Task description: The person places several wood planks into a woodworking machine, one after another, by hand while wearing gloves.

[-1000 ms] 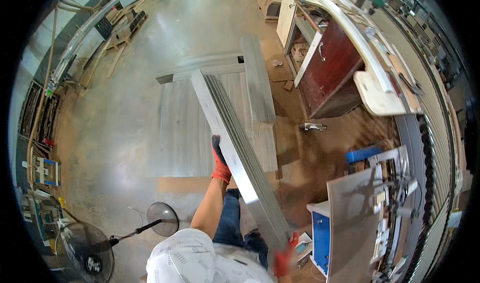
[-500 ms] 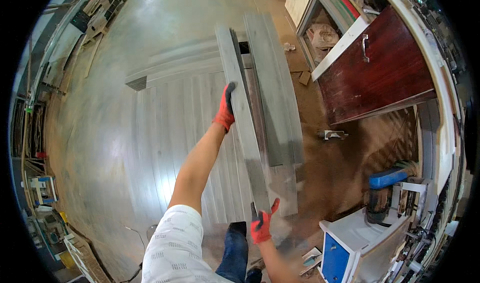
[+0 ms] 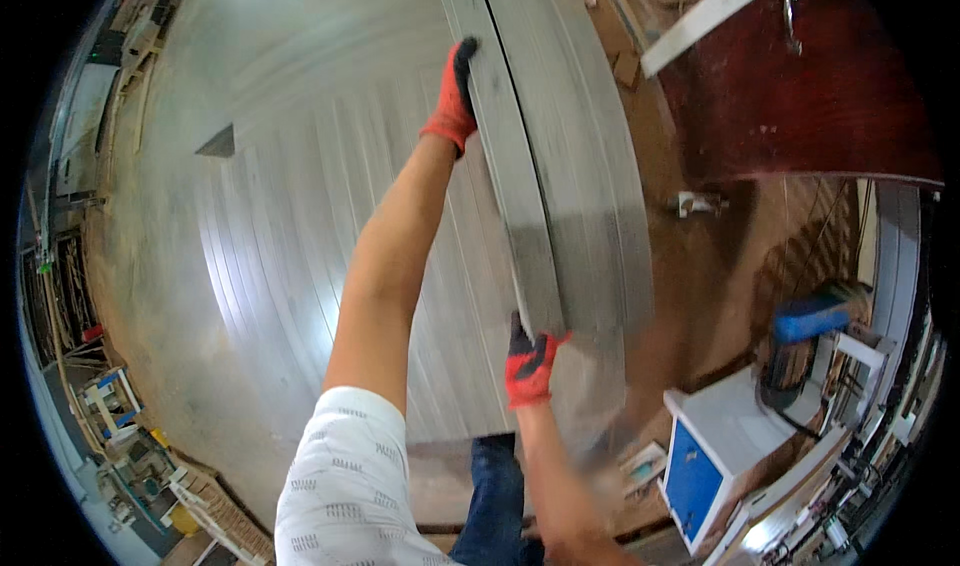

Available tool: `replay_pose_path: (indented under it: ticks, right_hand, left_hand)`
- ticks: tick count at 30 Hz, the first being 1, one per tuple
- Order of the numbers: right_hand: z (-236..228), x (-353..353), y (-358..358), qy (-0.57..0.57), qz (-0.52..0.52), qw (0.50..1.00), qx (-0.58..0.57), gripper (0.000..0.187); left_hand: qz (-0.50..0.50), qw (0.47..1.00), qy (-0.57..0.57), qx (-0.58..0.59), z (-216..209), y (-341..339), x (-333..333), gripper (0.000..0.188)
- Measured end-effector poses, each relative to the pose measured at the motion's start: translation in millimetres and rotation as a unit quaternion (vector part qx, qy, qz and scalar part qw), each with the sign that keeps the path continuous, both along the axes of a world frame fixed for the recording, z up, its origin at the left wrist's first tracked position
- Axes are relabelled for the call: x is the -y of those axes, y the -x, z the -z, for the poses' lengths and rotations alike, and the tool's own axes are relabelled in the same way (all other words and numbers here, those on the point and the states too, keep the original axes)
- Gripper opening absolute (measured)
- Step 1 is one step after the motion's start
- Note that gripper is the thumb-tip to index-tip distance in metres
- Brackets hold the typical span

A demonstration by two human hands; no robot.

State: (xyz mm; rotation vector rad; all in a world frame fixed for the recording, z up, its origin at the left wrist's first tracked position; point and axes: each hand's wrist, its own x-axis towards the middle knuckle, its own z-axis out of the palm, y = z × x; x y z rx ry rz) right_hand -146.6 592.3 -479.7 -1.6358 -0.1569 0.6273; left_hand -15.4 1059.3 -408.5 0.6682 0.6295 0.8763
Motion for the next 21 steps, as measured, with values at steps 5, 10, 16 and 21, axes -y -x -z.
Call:
replay_pose_path:
  ticks: [5,10,16,21]
  right_hand:
    - [-65.8,-41.2,10.3,-0.167,0.144,0.925,-0.311,0.065]
    - [-105.3,3.2,-27.1,-0.219,0.252,0.895,-0.297,0.053]
    - [-99.0,-32.8,-230.9,-0.032,-0.048,0.993,-0.103,0.055]
    - [-92.0,-87.8,-280.8,0.042,-0.263,0.943,-0.199,0.054]
  left_hand:
    - [0.045,0.994,0.095,-0.002,8.5,37.0,-20.1,0.060]
    - [0.056,0.998,-0.004,-0.006,-23.4,52.9,31.8,0.032]
    - [0.019,0.967,-0.193,-0.166,21.2,100.2,162.1,0.045]
    - [0.040,0.984,0.171,-0.024,25.5,103.8,246.9,0.074]
